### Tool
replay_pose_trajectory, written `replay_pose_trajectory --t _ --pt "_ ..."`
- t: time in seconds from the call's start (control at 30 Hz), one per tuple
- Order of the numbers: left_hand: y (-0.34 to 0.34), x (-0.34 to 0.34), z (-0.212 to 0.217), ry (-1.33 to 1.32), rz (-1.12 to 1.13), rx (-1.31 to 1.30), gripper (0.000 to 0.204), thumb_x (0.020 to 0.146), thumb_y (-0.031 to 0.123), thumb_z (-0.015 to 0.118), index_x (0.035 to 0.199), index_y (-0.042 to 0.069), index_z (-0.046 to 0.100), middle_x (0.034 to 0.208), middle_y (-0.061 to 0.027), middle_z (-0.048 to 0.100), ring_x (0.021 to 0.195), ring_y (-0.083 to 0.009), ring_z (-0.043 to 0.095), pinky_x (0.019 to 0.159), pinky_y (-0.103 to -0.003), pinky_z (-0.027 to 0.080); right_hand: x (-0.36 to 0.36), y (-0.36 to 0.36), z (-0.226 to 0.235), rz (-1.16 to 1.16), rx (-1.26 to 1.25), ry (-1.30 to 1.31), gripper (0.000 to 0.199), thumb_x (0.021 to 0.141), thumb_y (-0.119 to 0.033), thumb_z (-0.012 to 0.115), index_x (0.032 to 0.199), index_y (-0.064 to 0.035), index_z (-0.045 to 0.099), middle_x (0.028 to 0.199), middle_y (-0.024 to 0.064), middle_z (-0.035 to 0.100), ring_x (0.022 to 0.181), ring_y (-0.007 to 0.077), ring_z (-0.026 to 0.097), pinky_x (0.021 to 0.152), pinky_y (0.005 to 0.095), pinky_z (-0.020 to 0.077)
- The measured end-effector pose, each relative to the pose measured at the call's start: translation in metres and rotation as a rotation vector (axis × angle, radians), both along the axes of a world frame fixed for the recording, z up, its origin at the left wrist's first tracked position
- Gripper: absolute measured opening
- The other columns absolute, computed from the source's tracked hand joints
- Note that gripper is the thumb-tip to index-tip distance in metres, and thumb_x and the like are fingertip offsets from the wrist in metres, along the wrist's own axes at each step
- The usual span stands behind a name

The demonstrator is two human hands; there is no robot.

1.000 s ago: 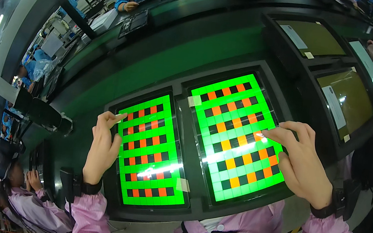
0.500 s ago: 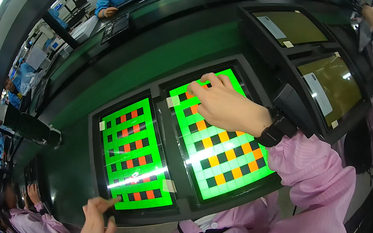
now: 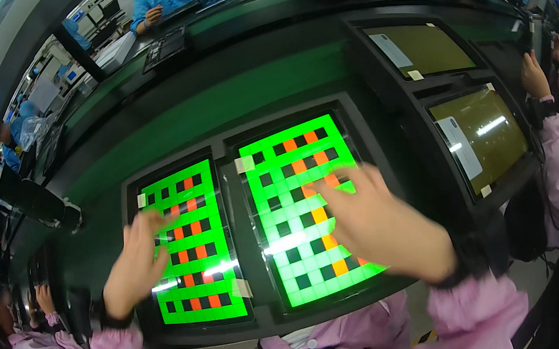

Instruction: Testing tablet screens for touch responsiveness and display quality on a manufacturing assembly line.

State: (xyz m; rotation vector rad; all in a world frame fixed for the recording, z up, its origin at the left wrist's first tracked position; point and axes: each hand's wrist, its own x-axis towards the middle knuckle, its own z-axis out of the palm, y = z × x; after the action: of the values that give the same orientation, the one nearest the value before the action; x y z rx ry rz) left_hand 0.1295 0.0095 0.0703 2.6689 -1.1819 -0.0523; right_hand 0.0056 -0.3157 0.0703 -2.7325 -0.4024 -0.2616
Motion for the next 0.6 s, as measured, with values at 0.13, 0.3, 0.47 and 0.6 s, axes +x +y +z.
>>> replay_pose_trajectory --t 0.13,0.3,0.47,0.6 --pt "0.016 -0.082 0.044 0.255 0.0 0.215 0.048 0.076 0.006 0.053 0.122 -0.004 0.043 0.113 -0.0189 0.049 0.104 -0.0338 0.047 0.086 -0.043 0.034 0.072 -0.019 -0.014 -0.057 0.072 -0.045 0.043 0.078 -0.005 0.052 0.12 0.001 0.045 0.107 0.0181 0.057 0.112 0.0369 0.044 0.098 0.0449 0.0334" --pt "0.021 -0.074 0.044 0.198 -0.083 0.145 0.047 0.074 0.006 0.056 0.12 -0.003 0.048 0.107 -0.0157 0.049 0.098 -0.0322 0.048 0.082 -0.043 0.034 0.059 -0.014 -0.023 -0.047 -0.063 0.067 0.042 0.077 -0.006 0.054 0.118 0.0028 0.046 0.106 0.0189 0.058 0.112 0.0384 0.044 0.099 0.0471 0.032" --pt "-0.017 0.003 0.016 -0.006 -0.003 -0.114 0.045 0.076 0.0 0.054 0.12 -0.003 0.043 0.113 -0.0181 0.051 0.104 -0.0328 0.048 0.086 -0.043 0.034 -0.057 0.009 0.011 0.157 -0.253 0.168 0.045 0.074 -0.01 0.06 0.116 0.0045 0.05 0.108 0.0139 0.058 0.107 0.0366 0.048 0.097 0.0513 0.0332" --pt "-0.032 0.04 -0.003 -0.008 0.008 -0.099 0.046 0.076 0.001 0.053 0.119 -0.004 0.038 0.118 -0.0216 0.052 0.108 -0.0342 0.048 0.088 -0.044 0.035 -0.075 0.016 0.022 0.153 -0.178 0.295 0.045 0.073 -0.011 0.061 0.114 0.0055 0.051 0.11 0.0127 0.058 0.107 0.037 0.048 0.095 0.0526 0.0338"
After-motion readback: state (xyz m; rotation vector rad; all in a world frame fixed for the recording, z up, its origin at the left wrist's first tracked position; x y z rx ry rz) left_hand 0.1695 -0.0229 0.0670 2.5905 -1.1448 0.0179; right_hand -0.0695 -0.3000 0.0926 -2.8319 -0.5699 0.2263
